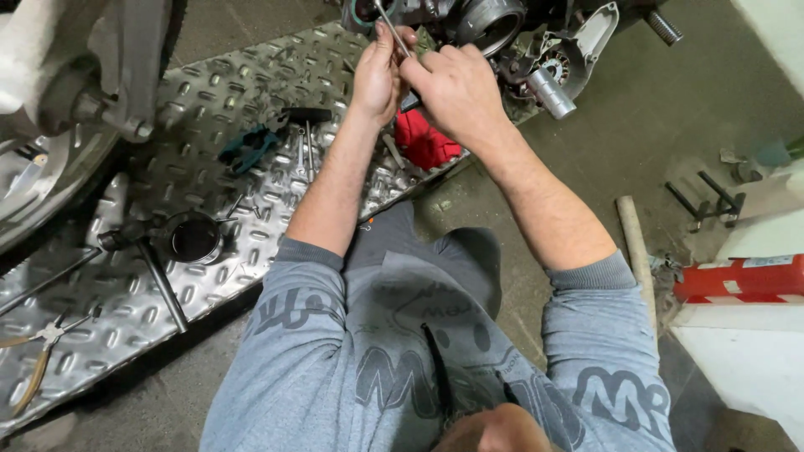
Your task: The person sits on the floor of a motorcycle workshop and works on a motorcycle engine mounted on a low metal platform. They use a screwdriver-like tool to turn a fastener in the engine, steady the engine parts with the other hand, and use a red cloth at one point.
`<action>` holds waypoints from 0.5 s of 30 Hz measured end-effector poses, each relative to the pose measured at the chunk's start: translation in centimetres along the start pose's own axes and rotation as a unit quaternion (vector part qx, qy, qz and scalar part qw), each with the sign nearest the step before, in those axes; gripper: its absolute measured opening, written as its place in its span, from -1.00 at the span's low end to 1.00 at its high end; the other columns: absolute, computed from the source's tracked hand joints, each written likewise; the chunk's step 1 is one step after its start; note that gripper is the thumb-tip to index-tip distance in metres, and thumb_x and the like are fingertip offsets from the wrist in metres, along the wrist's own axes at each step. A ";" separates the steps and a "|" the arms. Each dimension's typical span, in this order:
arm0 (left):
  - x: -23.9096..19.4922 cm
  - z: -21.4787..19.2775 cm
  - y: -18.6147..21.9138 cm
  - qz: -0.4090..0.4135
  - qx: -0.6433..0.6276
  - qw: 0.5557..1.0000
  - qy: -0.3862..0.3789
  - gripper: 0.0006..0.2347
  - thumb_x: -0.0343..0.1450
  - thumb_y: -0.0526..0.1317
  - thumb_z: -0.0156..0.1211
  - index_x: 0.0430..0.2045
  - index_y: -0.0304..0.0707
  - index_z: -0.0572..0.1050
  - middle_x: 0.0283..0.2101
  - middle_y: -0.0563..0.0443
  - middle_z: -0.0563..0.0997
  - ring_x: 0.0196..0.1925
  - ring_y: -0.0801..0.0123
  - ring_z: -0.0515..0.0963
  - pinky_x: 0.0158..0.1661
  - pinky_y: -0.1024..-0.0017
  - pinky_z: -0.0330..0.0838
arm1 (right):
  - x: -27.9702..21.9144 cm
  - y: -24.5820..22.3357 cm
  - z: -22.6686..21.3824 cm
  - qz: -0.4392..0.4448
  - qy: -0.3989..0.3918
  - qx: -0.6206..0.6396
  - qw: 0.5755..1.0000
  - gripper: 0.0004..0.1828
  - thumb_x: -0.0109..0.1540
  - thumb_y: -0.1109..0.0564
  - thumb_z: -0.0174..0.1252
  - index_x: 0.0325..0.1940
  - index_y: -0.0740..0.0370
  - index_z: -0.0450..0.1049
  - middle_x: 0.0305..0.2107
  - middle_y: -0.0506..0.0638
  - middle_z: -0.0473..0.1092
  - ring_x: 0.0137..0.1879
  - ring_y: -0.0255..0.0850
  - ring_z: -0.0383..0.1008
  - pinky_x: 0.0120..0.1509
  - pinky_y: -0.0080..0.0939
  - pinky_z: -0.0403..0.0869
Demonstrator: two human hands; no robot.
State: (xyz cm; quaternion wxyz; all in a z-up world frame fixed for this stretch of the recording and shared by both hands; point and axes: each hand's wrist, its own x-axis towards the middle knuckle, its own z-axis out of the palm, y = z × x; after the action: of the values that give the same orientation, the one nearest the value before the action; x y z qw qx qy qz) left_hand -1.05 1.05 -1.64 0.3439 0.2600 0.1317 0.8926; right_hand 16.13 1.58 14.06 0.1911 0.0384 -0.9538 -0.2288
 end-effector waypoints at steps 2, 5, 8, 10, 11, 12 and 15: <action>0.4 -1.3 -1.9 0.002 0.082 0.997 -0.006 -0.72 0.56 -0.10 -0.01 -0.22 -0.39 0.54 -0.25 0.06 0.62 -0.23 0.45 0.55 -0.16 0.49 0.47 | 0.5 -0.6 -1.1 -0.011 0.049 0.029 0.998 -0.69 0.20 0.10 0.22 0.03 0.15 0.52 -0.31 -0.04 0.46 -0.19 -0.10 0.46 -0.12 -0.07 0.40; -0.1 -1.0 -2.9 0.009 0.193 0.981 -0.014 -0.74 0.54 -0.18 -0.05 -0.24 -0.39 0.57 -0.23 0.02 0.67 -0.19 0.40 0.62 -0.14 0.47 0.53 | 0.6 -0.3 -0.8 -0.035 0.094 0.036 0.994 -0.69 0.15 0.08 0.24 -0.03 0.12 0.55 -0.34 -0.05 0.46 -0.24 -0.10 0.47 -0.20 -0.11 0.43; 0.2 0.7 -3.3 0.022 0.301 0.953 -0.031 -0.77 0.53 -0.20 -0.04 -0.23 -0.37 0.56 -0.26 0.00 0.65 -0.22 0.36 0.62 -0.18 0.44 0.53 | 0.9 1.1 0.1 -0.056 0.080 0.001 0.995 -0.84 0.17 0.11 0.33 -0.17 0.05 0.56 -0.37 -0.08 0.45 -0.19 -0.11 0.49 -0.16 -0.08 0.46; 0.8 2.3 -3.8 0.017 0.369 0.928 -0.047 -0.78 0.53 -0.21 -0.04 -0.22 -0.36 0.54 -0.28 -0.01 0.63 -0.25 0.33 0.62 -0.20 0.42 0.53 | 0.5 1.1 -0.1 -0.056 0.056 -0.011 0.997 -0.84 0.15 0.10 0.37 -0.23 0.05 0.55 -0.38 -0.07 0.45 -0.17 -0.10 0.51 -0.16 -0.07 0.47; 1.1 3.2 -3.7 0.019 0.404 0.913 -0.057 -0.79 0.52 -0.22 -0.03 -0.22 -0.35 0.54 -0.29 -0.02 0.63 -0.26 0.32 0.62 -0.22 0.41 0.53 | 0.8 1.0 -0.7 -0.052 0.069 0.020 0.996 -0.78 0.07 0.09 0.38 -0.25 0.08 0.54 -0.35 -0.05 0.47 -0.14 -0.08 0.53 -0.15 -0.06 0.48; 1.5 4.2 -3.5 0.021 0.438 0.896 -0.065 -0.80 0.52 -0.22 -0.03 -0.22 -0.35 0.53 -0.30 -0.03 0.62 -0.27 0.31 0.61 -0.23 0.40 0.53 | 1.2 0.8 -1.2 -0.047 0.081 0.050 0.994 -0.72 -0.02 0.09 0.39 -0.27 0.10 0.53 -0.32 -0.03 0.49 -0.10 -0.06 0.55 -0.15 -0.05 0.50; 0.9 6.6 -2.3 0.021 0.536 0.841 -0.078 -0.83 0.51 -0.24 -0.02 -0.21 -0.33 0.52 -0.33 -0.05 0.60 -0.30 0.26 0.61 -0.27 0.37 0.53 | 1.3 -0.1 -1.5 -0.032 0.126 0.058 0.990 -0.71 -0.12 0.13 0.32 -0.32 0.12 0.53 -0.31 -0.04 0.54 -0.09 -0.05 0.58 -0.24 -0.07 0.47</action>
State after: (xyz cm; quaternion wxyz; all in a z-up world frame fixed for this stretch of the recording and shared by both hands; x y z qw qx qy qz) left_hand 3.32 3.76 3.27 0.1412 0.4750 0.5566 0.6668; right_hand 15.54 0.63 15.71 0.3001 0.1081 -0.9320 -0.1724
